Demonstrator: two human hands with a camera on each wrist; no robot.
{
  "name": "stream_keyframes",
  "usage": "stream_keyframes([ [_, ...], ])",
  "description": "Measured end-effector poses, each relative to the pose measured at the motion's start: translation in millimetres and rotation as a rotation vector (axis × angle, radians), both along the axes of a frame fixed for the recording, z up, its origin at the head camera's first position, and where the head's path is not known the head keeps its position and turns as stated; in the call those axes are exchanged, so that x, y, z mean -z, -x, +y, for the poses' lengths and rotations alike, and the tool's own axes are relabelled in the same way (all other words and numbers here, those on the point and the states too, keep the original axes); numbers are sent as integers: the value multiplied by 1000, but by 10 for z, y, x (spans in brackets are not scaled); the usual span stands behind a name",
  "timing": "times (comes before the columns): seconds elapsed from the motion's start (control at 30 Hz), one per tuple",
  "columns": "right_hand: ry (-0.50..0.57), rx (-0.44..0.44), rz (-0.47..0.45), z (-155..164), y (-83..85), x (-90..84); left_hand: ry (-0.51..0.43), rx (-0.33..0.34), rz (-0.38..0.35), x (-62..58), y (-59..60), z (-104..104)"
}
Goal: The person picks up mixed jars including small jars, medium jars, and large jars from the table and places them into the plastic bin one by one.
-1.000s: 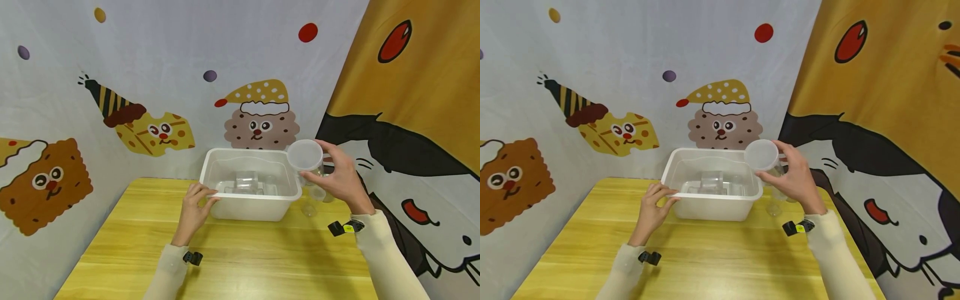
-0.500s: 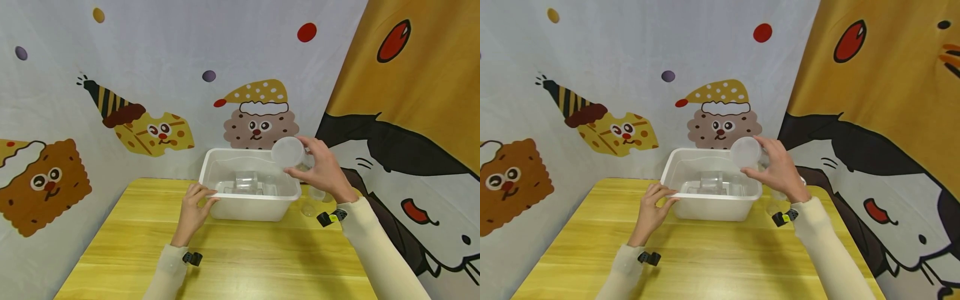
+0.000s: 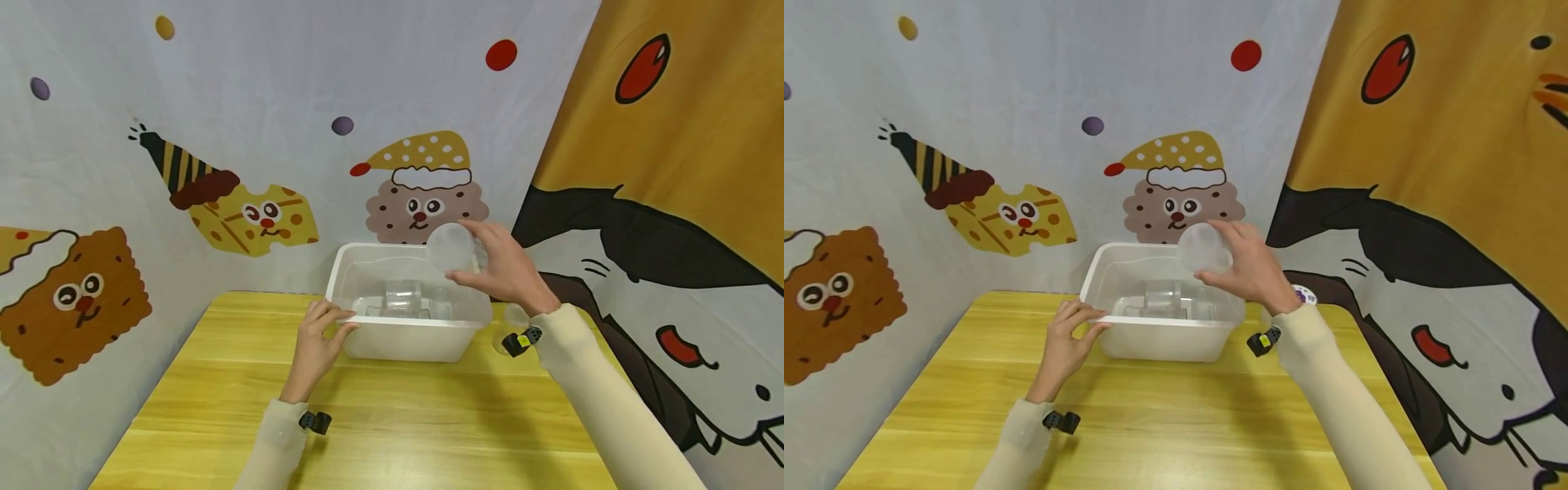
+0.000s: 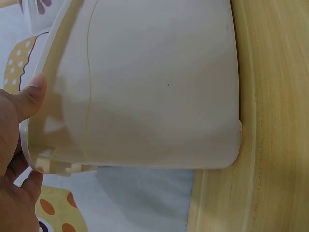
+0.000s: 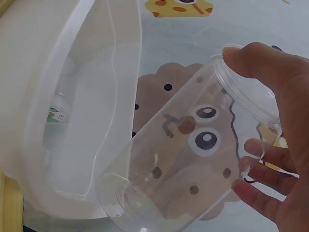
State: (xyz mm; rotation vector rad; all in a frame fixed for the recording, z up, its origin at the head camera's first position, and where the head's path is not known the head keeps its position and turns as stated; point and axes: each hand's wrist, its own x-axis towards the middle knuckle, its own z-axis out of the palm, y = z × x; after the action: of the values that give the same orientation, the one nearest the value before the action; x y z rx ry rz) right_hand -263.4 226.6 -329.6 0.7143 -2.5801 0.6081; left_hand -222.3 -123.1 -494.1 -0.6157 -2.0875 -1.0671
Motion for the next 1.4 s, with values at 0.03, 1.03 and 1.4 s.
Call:
stream_keyframes([
  [0.03, -3, 0, -6, -17, 15, 1, -1, 0, -9, -2, -4, 0],
  [1.03, -18, -65, -61, -40, 108, 192, -8, 7, 49, 4, 22, 7],
  [1.4, 22, -10, -30, 95, 44, 290, -6, 9, 33, -16, 7, 2],
])
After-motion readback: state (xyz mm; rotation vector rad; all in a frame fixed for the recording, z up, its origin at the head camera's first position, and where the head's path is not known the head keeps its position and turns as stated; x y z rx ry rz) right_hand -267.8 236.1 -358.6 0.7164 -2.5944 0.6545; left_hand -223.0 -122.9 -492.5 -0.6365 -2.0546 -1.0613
